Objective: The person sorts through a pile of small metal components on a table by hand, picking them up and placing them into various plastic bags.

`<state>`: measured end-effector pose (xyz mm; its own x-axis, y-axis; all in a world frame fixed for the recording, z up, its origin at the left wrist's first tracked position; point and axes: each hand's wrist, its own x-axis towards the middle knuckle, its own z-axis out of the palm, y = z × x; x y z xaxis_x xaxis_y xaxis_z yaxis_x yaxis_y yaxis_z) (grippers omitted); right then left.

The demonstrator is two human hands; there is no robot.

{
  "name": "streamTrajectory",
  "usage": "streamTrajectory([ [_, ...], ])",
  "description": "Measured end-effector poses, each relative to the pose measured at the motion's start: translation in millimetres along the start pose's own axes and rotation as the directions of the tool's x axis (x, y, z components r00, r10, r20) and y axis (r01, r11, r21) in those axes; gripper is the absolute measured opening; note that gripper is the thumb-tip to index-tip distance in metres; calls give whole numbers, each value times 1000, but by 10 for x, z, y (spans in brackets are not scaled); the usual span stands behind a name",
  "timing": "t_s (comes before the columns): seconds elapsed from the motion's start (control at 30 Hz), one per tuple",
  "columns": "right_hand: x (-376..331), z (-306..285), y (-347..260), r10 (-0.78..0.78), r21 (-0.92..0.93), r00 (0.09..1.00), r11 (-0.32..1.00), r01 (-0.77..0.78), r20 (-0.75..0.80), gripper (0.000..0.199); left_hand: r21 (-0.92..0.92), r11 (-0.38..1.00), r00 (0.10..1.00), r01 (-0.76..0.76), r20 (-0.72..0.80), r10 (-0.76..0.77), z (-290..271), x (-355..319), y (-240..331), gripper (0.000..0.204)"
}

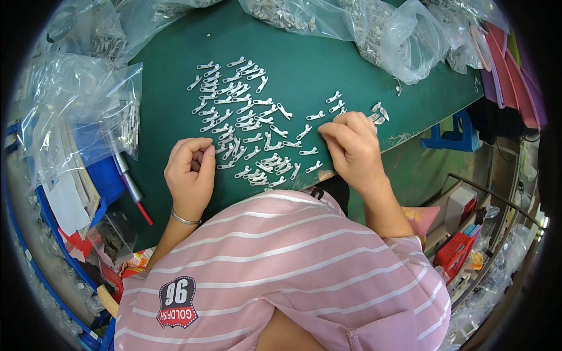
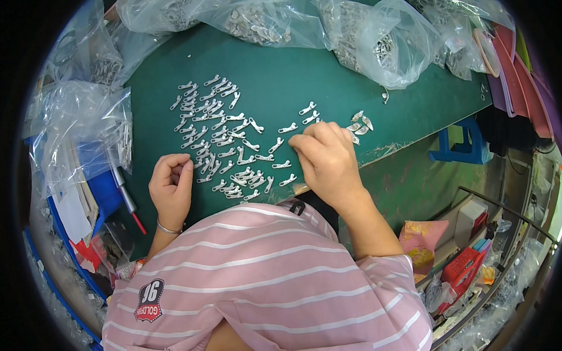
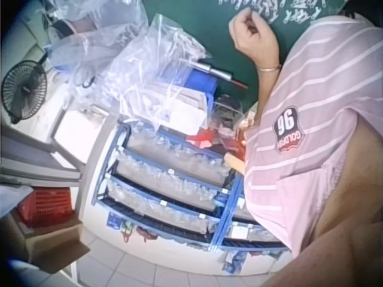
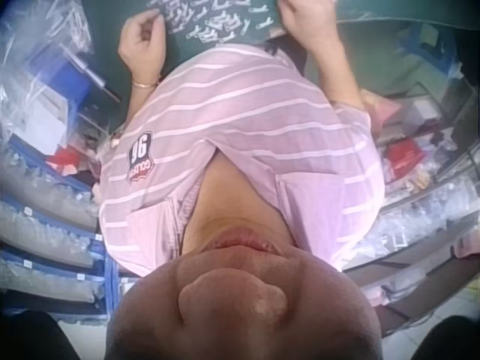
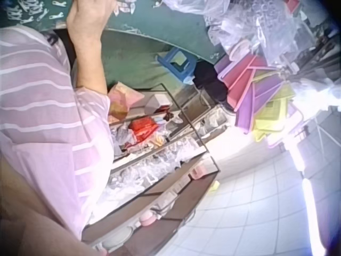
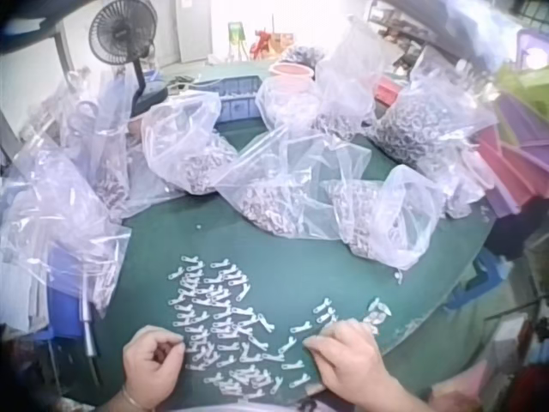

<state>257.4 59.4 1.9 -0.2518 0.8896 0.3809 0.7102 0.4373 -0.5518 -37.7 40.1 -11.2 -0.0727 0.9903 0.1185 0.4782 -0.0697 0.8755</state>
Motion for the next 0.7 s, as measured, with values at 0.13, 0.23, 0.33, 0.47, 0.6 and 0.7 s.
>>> streamTrajectory([
  [0.13,30,64,-73,-46,11,999,999,46,18,17,-7,1000,1000,0,4,0,-1,4,0,9],
  [0.23,51,88,-80,-66,4,997,998,66,45,16,-10,1000,1000,24,1,-24,-2,-3,2,9],
  [0.33,78,106,-63,-82,-10,996,997,83,42,15,-9,1000,1000,24,3,-24,0,1,12,9],
  [0.47,188,128,-64,-87,12,996,996,87,9,12,-20,1000,1000,21,-4,-21,2,-7,-13,9],
  [0.6,363,220,-129,-75,-2,997,997,75,-16,10,-22,999,1000,27,-5,-27,7,-2,-4,9],
  [0.7,411,310,-143,-77,-54,995,995,80,55,9,-28,999,1000,22,-9,-23,9,-3,-3,9],
])
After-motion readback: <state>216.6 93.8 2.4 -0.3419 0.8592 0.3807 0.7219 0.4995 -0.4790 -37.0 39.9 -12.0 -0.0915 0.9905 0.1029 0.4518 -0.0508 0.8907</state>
